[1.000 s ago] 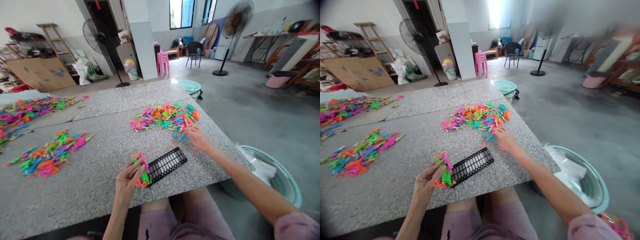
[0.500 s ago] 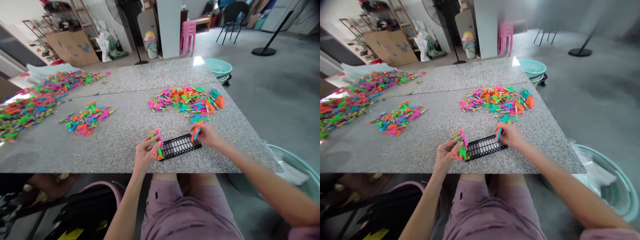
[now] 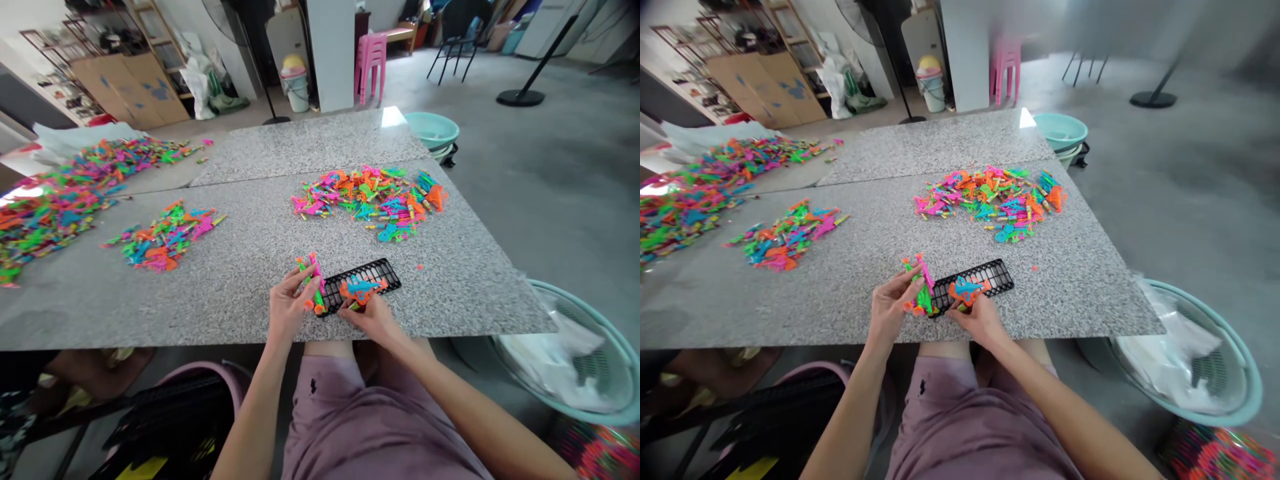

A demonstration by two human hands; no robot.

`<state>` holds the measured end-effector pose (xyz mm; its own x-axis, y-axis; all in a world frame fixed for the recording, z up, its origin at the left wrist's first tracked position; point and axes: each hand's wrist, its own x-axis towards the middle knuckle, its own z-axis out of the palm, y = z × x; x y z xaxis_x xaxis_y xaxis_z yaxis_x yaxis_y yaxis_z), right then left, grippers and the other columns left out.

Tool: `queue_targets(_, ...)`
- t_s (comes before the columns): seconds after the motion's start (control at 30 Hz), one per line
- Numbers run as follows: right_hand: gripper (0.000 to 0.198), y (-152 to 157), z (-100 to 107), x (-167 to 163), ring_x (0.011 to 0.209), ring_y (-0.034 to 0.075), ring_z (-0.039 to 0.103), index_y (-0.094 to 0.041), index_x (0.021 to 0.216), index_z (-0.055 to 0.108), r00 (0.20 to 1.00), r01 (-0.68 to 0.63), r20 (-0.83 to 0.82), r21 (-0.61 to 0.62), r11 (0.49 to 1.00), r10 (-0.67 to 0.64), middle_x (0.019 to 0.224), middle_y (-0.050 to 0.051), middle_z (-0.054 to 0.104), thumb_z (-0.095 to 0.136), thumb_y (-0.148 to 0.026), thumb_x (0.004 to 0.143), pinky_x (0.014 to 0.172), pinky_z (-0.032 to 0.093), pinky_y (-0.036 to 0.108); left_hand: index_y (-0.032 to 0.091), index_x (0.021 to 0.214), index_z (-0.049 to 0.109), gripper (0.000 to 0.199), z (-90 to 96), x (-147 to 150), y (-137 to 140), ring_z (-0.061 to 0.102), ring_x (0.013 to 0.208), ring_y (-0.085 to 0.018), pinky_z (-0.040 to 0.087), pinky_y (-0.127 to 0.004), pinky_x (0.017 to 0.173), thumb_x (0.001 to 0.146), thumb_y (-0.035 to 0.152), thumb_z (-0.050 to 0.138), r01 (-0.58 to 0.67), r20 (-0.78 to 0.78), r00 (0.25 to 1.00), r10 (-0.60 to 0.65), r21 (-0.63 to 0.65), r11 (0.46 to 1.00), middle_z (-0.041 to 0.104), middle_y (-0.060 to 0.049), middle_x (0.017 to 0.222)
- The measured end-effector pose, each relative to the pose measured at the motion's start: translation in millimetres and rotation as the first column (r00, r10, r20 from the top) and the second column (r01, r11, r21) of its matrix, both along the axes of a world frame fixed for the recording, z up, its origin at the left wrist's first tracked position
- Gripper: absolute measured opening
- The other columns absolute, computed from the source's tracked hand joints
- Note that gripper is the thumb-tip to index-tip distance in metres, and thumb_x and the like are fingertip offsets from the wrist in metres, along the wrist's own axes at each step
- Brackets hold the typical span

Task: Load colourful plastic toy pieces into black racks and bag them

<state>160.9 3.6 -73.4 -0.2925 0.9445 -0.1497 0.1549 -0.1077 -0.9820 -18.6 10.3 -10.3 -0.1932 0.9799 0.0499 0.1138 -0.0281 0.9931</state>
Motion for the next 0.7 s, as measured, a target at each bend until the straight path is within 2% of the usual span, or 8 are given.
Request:
queue_targets(0.1,0.015,-1.3,3.4,-12.2,0.072,0.017,0.063,-0.018,0.090,0.059,0.999,0.004,0.048,-0.002,1.000,-0.003,0.082,0.003,0.067,0.064,-0.021,0.076,0.066,0.049,0.027,0.024,0.105,0.076,0.033,0.8,0.2,0.2,0.050,0.131,-0.030,0.053,-0.041,0.096,0.074,0.034,0.077,-0.006,-0.018,1.000,0.006,0.004,1.000,0.071,-0.008,0.117)
queue_targets(0.17,0.014,1.0,5.7,-19.6,0.074,0.019,0.064,-0.018,0.092,0.059,0.976,-0.024,0.219,0.068,0.997,0.008,0.084,0.005,0.068,0.060,-0.018,0.078,0.068,0.048,0.027,0.024,0.104,0.076,0.032,0.9,0.2,-0.2,0.050,0.131,-0.030,0.051,-0.040,0.097,0.074,0.034,0.077,-0.007,-0.033,0.999,0.007,0.012,1.000,0.073,-0.008,0.113)
queue_targets(0.27,0.019,7.1,9.6,-25.4,0.078,0.021,0.064,-0.018,0.096,0.061,0.853,-0.109,0.521,0.220,0.970,-0.022,0.086,0.007,0.069,0.058,-0.014,0.078,0.069,0.044,0.027,0.023,0.106,0.076,0.033,-1.2,0.8,-0.2,0.053,0.128,-0.029,0.052,-0.039,0.095,0.076,0.036,0.075,0.004,-0.042,0.999,-0.004,0.019,1.000,0.074,-0.009,0.110)
queue_targets(0.33,0.022,12.8,12.6,-26.2,0.079,0.021,0.064,-0.017,0.098,0.062,0.775,-0.174,0.631,0.252,0.952,-0.026,0.087,0.008,0.069,0.057,-0.013,0.077,0.068,0.042,0.026,0.022,0.108,0.076,0.034,-2.8,1.5,1.0,0.055,0.125,-0.029,0.053,-0.038,0.094,0.077,0.037,0.074,0.011,-0.048,0.999,-0.010,0.023,1.000,0.073,-0.009,0.111)
queue_targets(0.43,0.022,22.6,16.9,-26.0,0.078,0.022,0.064,-0.017,0.098,0.063,0.727,-0.271,0.684,0.213,0.939,0.055,0.084,0.008,0.070,0.061,-0.016,0.076,0.065,0.038,0.026,0.022,0.108,0.076,0.034,-1.6,2.5,2.9,0.055,0.125,-0.029,0.053,-0.038,0.093,0.077,0.037,0.075,0.011,-0.073,0.997,-0.008,0.041,0.999,0.073,-0.010,0.112)
queue_targets(0.57,0.021,29.7,20.5,-26.2,0.078,0.021,0.064,-0.017,0.095,0.063,0.743,-0.335,0.656,0.196,0.921,0.131,0.084,0.006,0.070,0.066,-0.016,0.074,0.064,0.037,0.025,0.024,0.106,0.076,0.029,11.9,2.5,-4.6,0.052,0.129,-0.029,0.049,-0.040,0.099,0.083,0.041,0.068,-0.021,-0.137,0.990,0.037,0.114,0.993,0.069,-0.009,0.119)
queue_targets(0.63,0.018,29.3,21.5,-26.2,0.078,0.020,0.064,-0.017,0.093,0.062,0.763,-0.325,0.634,0.212,0.922,0.123,0.083,0.006,0.069,0.062,-0.013,0.075,0.065,0.037,0.024,0.027,0.112,0.074,0.030,19.5,1.8,-12.4,0.048,0.132,-0.028,0.040,-0.044,0.109,0.090,0.042,0.060,-0.031,-0.256,0.963,0.090,0.226,0.974,0.063,-0.008,0.130)
queue_targets(0.7,0.016,28.0,22.6,-25.4,0.077,0.020,0.064,-0.016,0.091,0.061,0.779,-0.328,0.616,0.236,0.915,0.120,0.081,0.005,0.069,0.060,-0.011,0.076,0.065,0.037,0.025,0.030,0.123,0.068,0.037,23.0,0.1,-17.8,0.045,0.135,-0.030,0.031,-0.047,0.115,0.089,0.042,0.061,0.118,-0.462,0.885,0.060,0.346,0.931,0.058,-0.006,0.137)
